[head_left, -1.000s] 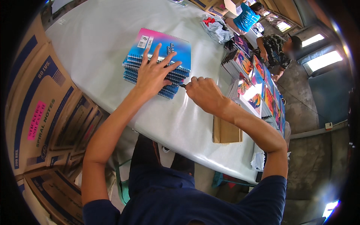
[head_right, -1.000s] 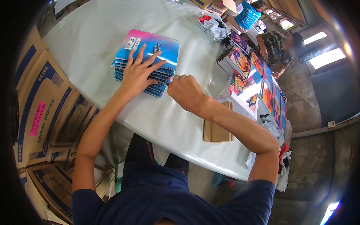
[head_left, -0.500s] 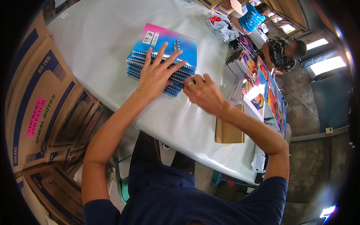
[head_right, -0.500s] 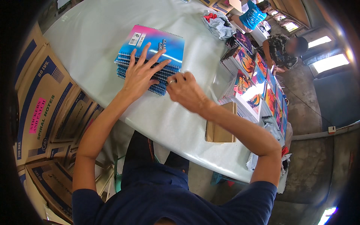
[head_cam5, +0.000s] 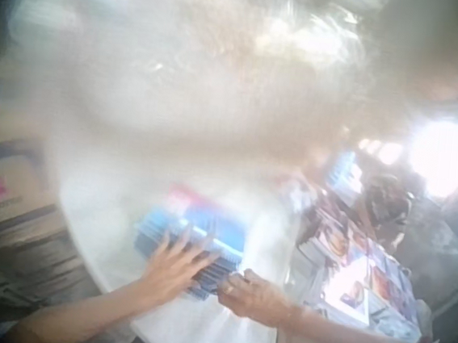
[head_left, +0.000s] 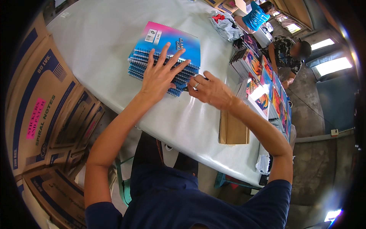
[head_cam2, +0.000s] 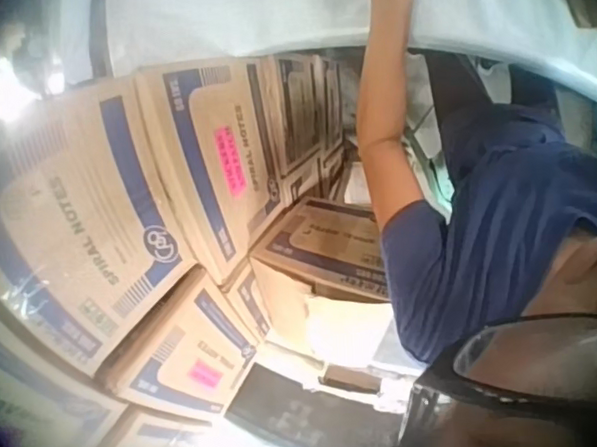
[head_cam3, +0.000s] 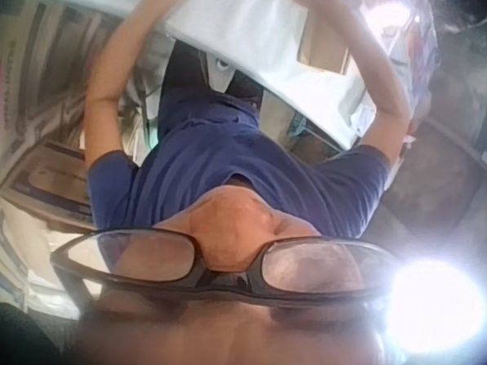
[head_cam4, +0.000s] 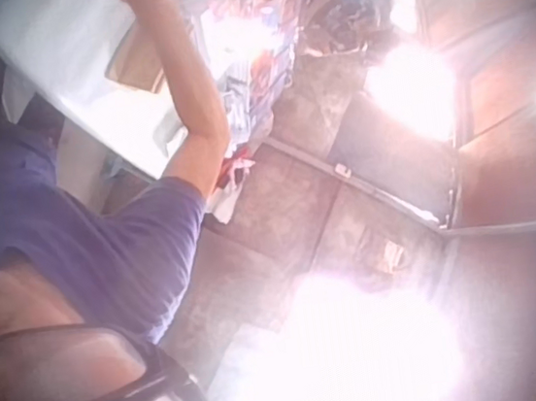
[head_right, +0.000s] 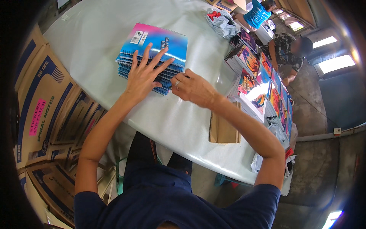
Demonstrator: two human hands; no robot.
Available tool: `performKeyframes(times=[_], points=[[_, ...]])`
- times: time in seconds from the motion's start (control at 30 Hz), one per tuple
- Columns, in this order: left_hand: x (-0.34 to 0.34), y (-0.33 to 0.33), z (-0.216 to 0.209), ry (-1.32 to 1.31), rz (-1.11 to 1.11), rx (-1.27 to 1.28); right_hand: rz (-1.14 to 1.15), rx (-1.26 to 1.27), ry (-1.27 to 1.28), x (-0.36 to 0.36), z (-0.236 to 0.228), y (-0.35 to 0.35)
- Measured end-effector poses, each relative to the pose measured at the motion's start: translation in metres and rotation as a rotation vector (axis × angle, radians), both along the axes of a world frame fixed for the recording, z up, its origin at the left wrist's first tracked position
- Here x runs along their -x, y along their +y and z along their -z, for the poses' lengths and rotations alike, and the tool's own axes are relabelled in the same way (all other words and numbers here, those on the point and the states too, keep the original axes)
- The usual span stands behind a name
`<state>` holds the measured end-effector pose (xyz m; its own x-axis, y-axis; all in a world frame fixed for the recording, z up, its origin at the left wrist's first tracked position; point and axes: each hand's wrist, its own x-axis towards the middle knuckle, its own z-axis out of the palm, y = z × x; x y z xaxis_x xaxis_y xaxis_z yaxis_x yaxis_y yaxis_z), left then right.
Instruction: The person threads metal spiral coils through the holes of notebook stacks and trims the edges of the coils using pliers.
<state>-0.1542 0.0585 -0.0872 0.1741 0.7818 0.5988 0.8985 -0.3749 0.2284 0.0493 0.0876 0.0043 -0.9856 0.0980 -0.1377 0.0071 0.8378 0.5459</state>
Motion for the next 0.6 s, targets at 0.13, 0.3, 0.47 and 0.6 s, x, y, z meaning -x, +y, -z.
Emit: performKeyframes(times=[0.13, 0.3, 0.47, 0.6], points=[[0.000, -0.002, -0.002, -0.001, -0.007, -0.002, 0.415, -0.080, -0.110, 0.012, 0.019, -0.029], [-0.004, -0.007, 0.003, 0.008, -0.003, 0.000, 0.198, 0.008, 0.041, 0.014, -0.004, -0.017], [-0.005, -0.006, 0.008, -0.021, -0.013, -0.006, -0.067, -0.025, 0.017, 0.005, 0.007, 0.001], [-0.004, -0.006, 0.007, 0.009, -0.012, -0.010, 0.284, 0.050, -0.084, 0.007, 0.023, -0.018]])
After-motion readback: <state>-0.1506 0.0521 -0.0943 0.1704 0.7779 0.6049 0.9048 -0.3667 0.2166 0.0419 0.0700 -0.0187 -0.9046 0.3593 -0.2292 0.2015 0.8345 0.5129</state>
